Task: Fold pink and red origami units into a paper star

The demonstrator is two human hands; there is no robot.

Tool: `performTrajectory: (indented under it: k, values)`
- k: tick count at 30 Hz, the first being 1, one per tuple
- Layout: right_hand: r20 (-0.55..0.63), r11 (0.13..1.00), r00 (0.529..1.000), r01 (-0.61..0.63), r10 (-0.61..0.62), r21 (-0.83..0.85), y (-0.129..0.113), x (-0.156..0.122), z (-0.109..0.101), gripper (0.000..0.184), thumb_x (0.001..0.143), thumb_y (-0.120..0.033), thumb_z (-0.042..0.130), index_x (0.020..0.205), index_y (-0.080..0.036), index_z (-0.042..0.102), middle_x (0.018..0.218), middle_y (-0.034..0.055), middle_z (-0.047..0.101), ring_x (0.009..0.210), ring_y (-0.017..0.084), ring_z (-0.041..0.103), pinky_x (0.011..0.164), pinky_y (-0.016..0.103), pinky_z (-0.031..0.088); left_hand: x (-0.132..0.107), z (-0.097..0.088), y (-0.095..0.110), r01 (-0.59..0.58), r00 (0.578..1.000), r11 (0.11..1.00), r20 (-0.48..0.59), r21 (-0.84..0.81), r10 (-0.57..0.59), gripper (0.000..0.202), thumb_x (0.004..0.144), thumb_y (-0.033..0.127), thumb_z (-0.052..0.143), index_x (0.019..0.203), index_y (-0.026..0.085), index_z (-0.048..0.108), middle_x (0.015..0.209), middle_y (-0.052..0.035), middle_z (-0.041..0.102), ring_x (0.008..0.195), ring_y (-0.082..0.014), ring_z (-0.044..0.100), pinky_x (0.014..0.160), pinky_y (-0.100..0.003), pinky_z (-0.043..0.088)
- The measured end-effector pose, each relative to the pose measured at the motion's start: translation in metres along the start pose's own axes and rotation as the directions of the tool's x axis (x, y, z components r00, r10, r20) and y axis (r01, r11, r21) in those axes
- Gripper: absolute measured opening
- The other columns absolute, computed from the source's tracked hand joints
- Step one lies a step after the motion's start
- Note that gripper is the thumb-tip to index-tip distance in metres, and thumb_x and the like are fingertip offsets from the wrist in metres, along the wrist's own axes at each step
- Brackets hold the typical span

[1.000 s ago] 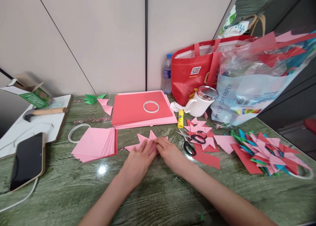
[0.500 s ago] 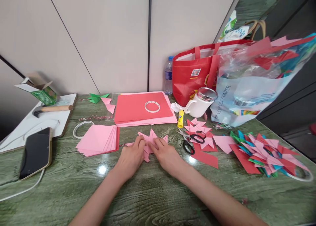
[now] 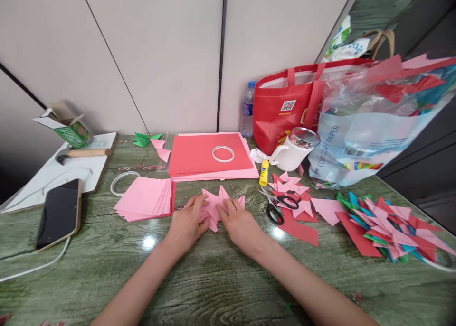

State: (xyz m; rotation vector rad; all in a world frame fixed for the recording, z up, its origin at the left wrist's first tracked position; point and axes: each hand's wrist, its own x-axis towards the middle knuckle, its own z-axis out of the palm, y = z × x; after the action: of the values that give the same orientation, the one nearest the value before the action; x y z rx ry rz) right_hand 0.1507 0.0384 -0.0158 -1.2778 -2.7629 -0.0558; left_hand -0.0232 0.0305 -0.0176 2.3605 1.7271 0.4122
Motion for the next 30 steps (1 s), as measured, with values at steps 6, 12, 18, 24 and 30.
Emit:
performTrajectory:
  k: [6,12,18,24,30]
  values:
    - [-0.008,0.998,0.999,-0.04,0.041,0.05,-0.003,0.0,0.002,0.038,0.091,-0.04,0.042,0.117,-0.013,0.052,0.103,0.0167,0.053,0.1,0.029,0.049,0.065,0.036,0.053,-0.003,0.004,-0.004,0.023,0.997,0.996,-0.065,-0.089,-0.029,0.048,0.078,0.019,0.055,0.123,0.019,0.037,0.117,-0.0075,0.062,0.112,-0.0212,0.056,0.074,-0.032,0.054]
    - [-0.016,0.997,0.998,-0.061,0.062,0.039,-0.006,0.0,0.008,0.047,0.086,-0.043,0.051,0.122,-0.013,0.05,0.109,0.0187,0.052,0.106,0.031,0.047,0.067,0.037,0.054,-0.005,0.004,-0.009,-0.037,0.987,0.993,-0.16,-0.116,0.018,0.031,0.078,0.019,0.058,0.108,0.017,0.048,0.102,-0.0071,0.063,0.095,-0.0195,0.061,0.074,-0.033,0.054]
    - [-0.032,0.997,0.997,-0.065,0.067,0.051,-0.007,0.0,0.008,0.047,0.086,-0.042,0.052,0.123,-0.013,0.05,0.108,0.0193,0.053,0.108,0.031,0.047,0.068,0.036,0.055,-0.016,0.009,-0.015,-0.254,0.951,0.967,-0.184,-0.013,0.247,0.019,0.087,0.017,0.048,0.101,0.015,0.06,0.112,-0.0109,0.063,0.114,-0.0232,0.053,0.093,-0.042,0.048]
    - [-0.02,0.995,0.998,-0.066,0.067,0.073,-0.007,0.001,0.006,0.048,0.085,-0.039,0.054,0.123,-0.011,0.05,0.111,0.0206,0.053,0.11,0.032,0.048,0.071,0.038,0.055,-0.026,0.019,-0.011,-0.225,0.954,0.96,-0.162,0.165,0.252,0.031,0.091,0.02,0.039,0.114,0.01,0.058,0.122,-0.0142,0.06,0.122,-0.0272,0.047,0.097,-0.046,0.046]
    - [-0.027,0.995,0.996,-0.079,0.08,0.065,-0.008,0.0,0.007,0.047,0.086,-0.041,0.052,0.123,-0.012,0.051,0.112,0.0204,0.053,0.11,0.031,0.048,0.068,0.036,0.055,-0.026,0.018,-0.004,-0.234,0.964,0.939,-0.066,0.251,0.257,0.031,0.091,0.016,0.038,0.116,0.01,0.056,0.122,-0.0167,0.059,0.12,-0.0279,0.048,0.099,-0.049,0.042]
